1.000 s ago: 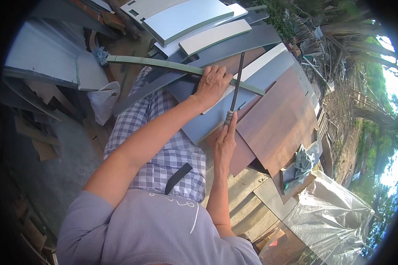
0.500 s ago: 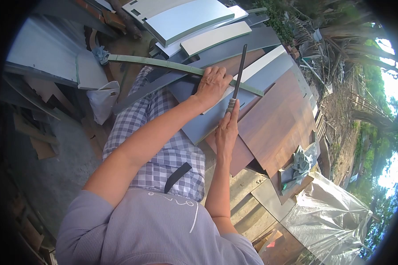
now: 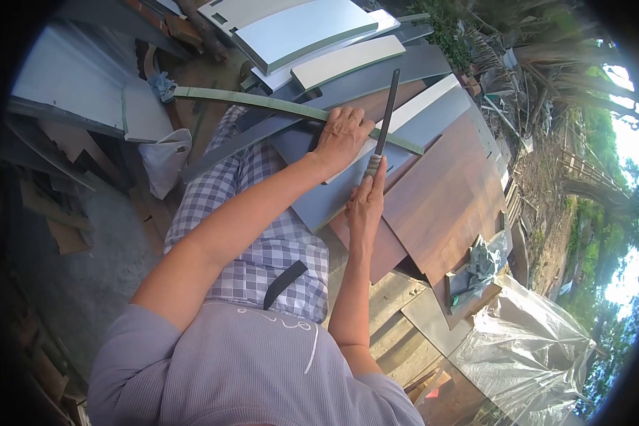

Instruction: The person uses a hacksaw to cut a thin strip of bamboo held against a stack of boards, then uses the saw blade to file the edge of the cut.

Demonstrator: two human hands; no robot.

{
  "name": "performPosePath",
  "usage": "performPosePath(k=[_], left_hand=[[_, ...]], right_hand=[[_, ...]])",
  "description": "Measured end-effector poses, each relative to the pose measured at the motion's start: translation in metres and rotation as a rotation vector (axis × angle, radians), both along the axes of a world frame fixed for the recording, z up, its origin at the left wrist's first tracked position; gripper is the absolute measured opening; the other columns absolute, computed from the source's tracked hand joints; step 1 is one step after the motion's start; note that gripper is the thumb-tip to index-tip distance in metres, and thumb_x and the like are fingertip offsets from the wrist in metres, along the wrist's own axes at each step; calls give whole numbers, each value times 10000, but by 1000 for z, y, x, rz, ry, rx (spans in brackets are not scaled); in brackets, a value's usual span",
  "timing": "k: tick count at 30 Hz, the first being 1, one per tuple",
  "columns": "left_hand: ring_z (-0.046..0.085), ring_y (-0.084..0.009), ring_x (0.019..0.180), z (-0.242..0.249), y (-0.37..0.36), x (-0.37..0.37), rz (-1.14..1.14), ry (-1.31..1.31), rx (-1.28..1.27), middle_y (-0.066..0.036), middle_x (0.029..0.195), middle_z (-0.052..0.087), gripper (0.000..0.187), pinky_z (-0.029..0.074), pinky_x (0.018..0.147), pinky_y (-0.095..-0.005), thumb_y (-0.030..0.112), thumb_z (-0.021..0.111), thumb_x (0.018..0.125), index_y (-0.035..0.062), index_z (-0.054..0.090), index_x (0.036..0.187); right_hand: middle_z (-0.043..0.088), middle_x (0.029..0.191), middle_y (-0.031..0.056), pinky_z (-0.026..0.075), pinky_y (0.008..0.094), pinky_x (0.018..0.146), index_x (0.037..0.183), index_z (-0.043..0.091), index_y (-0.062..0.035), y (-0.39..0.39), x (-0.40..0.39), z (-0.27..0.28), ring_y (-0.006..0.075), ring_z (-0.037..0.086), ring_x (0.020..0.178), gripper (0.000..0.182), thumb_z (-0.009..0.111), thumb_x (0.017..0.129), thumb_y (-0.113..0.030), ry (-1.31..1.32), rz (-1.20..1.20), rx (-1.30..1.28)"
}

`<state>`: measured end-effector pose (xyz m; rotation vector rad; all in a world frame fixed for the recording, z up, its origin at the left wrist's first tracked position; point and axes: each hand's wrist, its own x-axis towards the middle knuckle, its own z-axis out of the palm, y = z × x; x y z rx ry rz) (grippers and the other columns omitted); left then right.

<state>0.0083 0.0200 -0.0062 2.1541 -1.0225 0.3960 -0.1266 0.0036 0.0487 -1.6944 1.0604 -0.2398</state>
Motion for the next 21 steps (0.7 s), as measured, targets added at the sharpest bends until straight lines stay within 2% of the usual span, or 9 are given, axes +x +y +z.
performPosePath(k=[3,11,21], left_hand=[[529,-237,957,1,0,-1,-21,52,49,-88,917,545,118,383,847,-370,79,557,808,90,648,883],[531,-233,946,-2,-1,0,-31,57,28,-83,912,544,122,381,847,-373,72,555,806,94,648,882],[530,-229,954,0,-1,0,-13,51,55,-81,920,547,131,379,848,-366,61,549,802,99,649,879]], right_hand=[[402,667,-23,293,171,411,1512,219,-301,1,-5,-3,22,346,483,494,363,1042,-258,-38,-2,38],[388,662,-25,287,177,414,1517,199,-305,21,-55,-7,28,326,468,495,350,1046,-269,-6,-11,78],[394,677,-24,299,177,418,1520,184,-305,-1,-4,-6,25,334,484,508,361,1045,-272,-51,-12,81]])
